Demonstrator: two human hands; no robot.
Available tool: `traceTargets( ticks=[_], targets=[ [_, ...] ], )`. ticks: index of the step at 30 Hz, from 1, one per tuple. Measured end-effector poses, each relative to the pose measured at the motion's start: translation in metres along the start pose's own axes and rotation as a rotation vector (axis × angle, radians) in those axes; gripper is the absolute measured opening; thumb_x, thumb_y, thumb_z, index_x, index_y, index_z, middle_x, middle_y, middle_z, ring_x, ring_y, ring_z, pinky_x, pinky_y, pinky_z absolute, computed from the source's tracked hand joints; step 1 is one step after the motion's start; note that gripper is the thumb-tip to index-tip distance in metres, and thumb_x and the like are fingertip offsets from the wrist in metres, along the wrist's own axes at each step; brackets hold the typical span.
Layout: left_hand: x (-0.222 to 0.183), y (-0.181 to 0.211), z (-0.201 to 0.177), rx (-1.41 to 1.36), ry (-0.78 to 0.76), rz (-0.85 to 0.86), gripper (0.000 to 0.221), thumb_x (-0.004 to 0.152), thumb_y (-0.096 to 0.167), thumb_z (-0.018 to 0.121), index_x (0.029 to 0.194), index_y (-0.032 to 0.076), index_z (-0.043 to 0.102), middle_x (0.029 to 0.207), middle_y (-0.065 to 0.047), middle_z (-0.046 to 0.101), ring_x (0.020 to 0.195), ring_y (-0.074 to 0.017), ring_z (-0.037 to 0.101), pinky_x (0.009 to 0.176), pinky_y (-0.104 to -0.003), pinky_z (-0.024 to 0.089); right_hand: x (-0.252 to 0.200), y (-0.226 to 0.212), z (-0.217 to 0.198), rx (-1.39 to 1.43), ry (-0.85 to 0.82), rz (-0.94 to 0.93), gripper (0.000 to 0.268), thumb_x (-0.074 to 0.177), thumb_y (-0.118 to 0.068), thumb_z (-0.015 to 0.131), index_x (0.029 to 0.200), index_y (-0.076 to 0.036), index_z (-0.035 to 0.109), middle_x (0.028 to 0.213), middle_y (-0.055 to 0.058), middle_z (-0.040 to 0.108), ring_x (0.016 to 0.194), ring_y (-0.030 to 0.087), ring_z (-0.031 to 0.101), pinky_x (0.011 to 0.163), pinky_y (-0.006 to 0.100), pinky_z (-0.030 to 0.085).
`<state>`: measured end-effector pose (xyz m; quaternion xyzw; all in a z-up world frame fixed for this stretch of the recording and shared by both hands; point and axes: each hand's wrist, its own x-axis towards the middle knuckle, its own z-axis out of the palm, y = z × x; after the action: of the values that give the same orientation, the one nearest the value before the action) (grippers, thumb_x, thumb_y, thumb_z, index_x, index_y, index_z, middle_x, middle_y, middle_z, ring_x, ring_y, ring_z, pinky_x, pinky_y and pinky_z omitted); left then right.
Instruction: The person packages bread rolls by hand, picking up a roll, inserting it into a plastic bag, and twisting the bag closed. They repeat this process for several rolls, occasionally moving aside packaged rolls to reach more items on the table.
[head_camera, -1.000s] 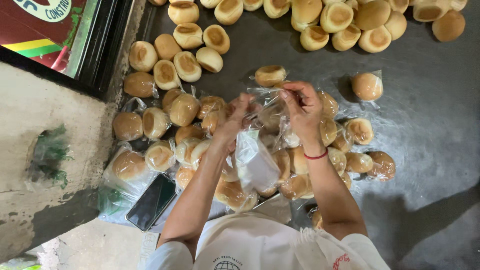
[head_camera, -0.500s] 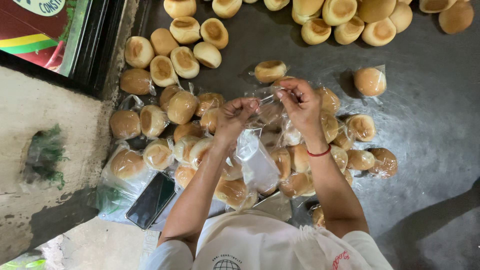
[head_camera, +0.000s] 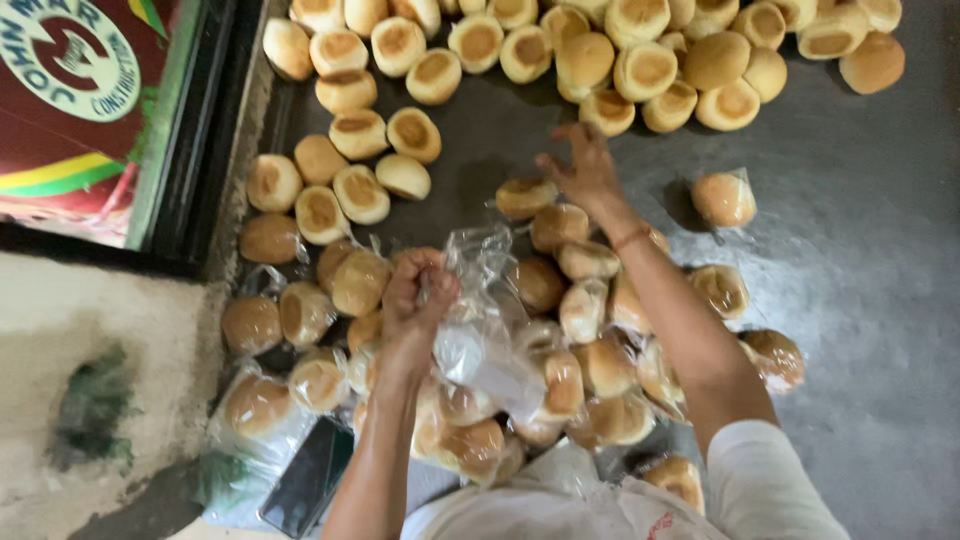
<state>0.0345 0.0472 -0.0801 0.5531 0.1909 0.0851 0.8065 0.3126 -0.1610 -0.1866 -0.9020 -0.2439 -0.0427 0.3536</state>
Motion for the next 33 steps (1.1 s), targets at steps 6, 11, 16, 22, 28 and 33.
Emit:
traceTargets(
  ticks=[6,11,16,22,28,33],
  targets=[
    [-0.019,0.033,-0.009,0.283,0.007,0.347,0.034,0.1,0.013,0.066,0.129,0.006,0.05,0.088,-0.001,0.058,0.083,-0.0093,0.054,0.078,-0.024,0.047,0.066,0.124,0.029,-0.611,0.09,-0.144,0.085,0.063,-0.044,0.09,0.133,-0.01,0.057,0.124,0.017,0.053,0.115,0.04,0.055,0.09,0.059,0.042],
    [-0.021,0.046,-0.003,0.276,0.03,0.419,0.031,0.104,0.011,0.06,0.132,0.003,0.048,0.092,-0.002,0.056,0.085,-0.0104,0.054,0.079,-0.025,0.048,0.055,0.14,0.028,-0.289,-0.072,0.021,0.06,0.081,-0.041,0.083,0.131,-0.015,0.062,0.131,0.019,0.058,0.117,0.045,0.059,0.097,0.061,0.048],
    [-0.012,0.047,0.032,0.284,-0.169,0.508,0.011,0.108,0.004,0.053,0.119,0.003,0.055,0.108,-0.005,0.054,0.084,-0.0116,0.061,0.079,-0.027,0.055,0.014,0.102,-0.034,1.248,-0.298,0.88,0.051,0.094,-0.046,0.066,0.131,-0.012,0.061,0.125,0.014,0.066,0.113,0.037,0.064,0.09,0.061,0.051],
    [-0.007,0.035,0.064,0.675,-0.065,0.467,0.016,0.095,-0.003,0.061,0.102,0.001,0.075,0.092,-0.003,0.062,0.07,-0.0112,0.054,0.061,-0.024,0.043,-0.061,-0.023,-0.104,1.441,-0.072,0.257,0.046,0.1,-0.03,0.073,0.138,-0.01,0.055,0.137,0.007,0.06,0.13,0.025,0.059,0.11,0.045,0.054],
    [-0.014,0.014,0.066,0.154,-0.269,0.328,0.016,0.097,-0.001,0.054,0.102,0.001,0.069,0.096,0.002,0.059,0.081,-0.0096,0.055,0.073,-0.023,0.046,-0.121,-0.12,-0.089,1.828,0.174,0.108,0.044,0.1,-0.016,0.069,0.138,-0.003,0.05,0.133,0.014,0.064,0.129,0.029,0.064,0.113,0.043,0.056],
    [-0.021,0.012,0.055,0.122,-0.096,0.253,0.01,0.1,0.004,0.059,0.105,0.001,0.067,0.089,0.004,0.062,0.077,-0.0061,0.053,0.068,-0.021,0.044,-0.151,-0.165,-0.077,1.702,0.001,0.332,0.062,0.093,-0.007,0.071,0.149,-0.012,0.043,0.132,0.007,0.06,0.119,0.021,0.059,0.086,0.032,0.05]
  ],
)
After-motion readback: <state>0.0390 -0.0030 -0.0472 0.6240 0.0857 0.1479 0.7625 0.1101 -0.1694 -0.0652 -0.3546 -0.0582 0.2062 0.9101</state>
